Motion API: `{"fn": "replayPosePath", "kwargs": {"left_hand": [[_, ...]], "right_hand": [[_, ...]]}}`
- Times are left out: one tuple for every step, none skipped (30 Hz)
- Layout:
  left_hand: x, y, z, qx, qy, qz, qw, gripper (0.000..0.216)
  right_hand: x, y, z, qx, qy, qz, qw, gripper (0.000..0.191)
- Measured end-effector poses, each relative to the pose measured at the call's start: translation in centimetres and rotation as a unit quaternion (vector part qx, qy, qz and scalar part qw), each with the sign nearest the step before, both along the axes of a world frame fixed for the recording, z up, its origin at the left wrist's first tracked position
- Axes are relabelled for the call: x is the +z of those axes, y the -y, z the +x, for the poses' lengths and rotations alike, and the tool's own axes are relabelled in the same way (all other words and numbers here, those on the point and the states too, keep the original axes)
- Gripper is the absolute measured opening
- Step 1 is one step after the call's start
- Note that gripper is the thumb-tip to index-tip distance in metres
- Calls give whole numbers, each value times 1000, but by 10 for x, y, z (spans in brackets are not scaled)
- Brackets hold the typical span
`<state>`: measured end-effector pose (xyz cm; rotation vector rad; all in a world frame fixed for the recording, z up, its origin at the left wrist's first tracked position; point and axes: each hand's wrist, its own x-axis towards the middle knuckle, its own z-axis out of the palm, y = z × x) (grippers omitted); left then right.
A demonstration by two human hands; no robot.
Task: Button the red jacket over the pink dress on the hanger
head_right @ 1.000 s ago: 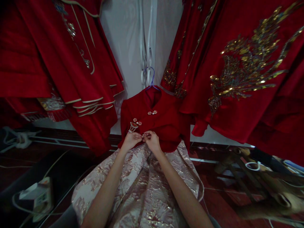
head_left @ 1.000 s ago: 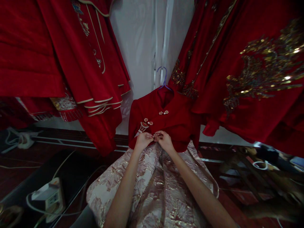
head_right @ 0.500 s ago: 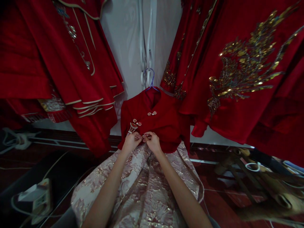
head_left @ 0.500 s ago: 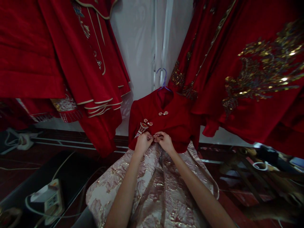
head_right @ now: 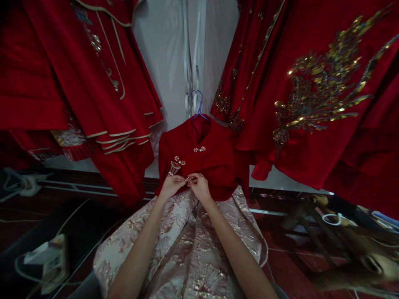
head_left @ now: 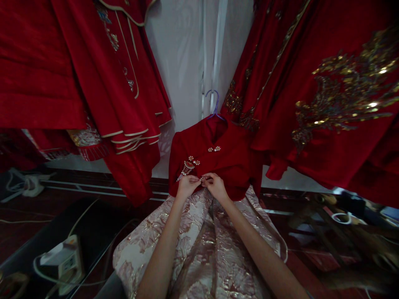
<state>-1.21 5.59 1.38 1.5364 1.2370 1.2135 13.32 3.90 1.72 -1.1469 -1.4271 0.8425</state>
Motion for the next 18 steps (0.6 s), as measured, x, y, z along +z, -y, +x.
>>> {"fn": "replayPosePath", "kwargs": {"left_hand": [[-1,0,0,2,0,-3,1000,14],[-1,0,0,5,1,-7,1000,14],[-1,0,0,8,3,-13,1000,14],[-1,0,-1,9,7,-18,1000,14],[-1,0,-1,7,10,-21,1000,15],[-1,0,-2,3,11,-22,1000,15],[-1,0,-2,-4,8,-16,1000,14],[0,0,-4,-11,1,-6,1000,12],[0,0,-5,-16,-11,7,1000,10],[1,0,-6,-17,-30,21,999,9],[1,0,-8,-10,-53,33,998,10],[2,0,-10,3,-79,43,996,14],[4,0,-11,17,-105,53,993,19],[5,1,-13,28,-131,64,989,23],[7,3,-13,30,-155,79,984,26],[10,5,-14,25,-175,95,980,27],[12,7,-13,14,-192,112,975,27],[14,9,-13,4,-208,127,970,26]], "right_hand": [[0,0,-1,-5,3,4,1000,21],[-1,1,-2,-9,6,8,1000,20],[-1,1,-3,-14,11,13,1000,20],[-2,1,-4,-20,17,18,999,19],[-3,1,-4,-26,25,23,999,18],[-4,1,-5,-31,35,29,998,17],[-4,2,-5,-36,45,33,998,16],[-3,2,-5,-37,57,36,997,16],[-2,3,-4,-37,74,39,996,16],[0,4,-2,-35,97,42,994,16],[2,6,0,-36,122,46,991,16],[4,7,3,-42,147,53,987,18],[7,9,7,-52,167,62,983,20],[10,10,10,-67,181,73,979,22],[12,12,13,-82,186,82,976,23],[13,13,16,-95,187,89,974,23],[14,14,19,-104,186,94,972,22],[14,15,21,-108,185,97,972,21]]}}
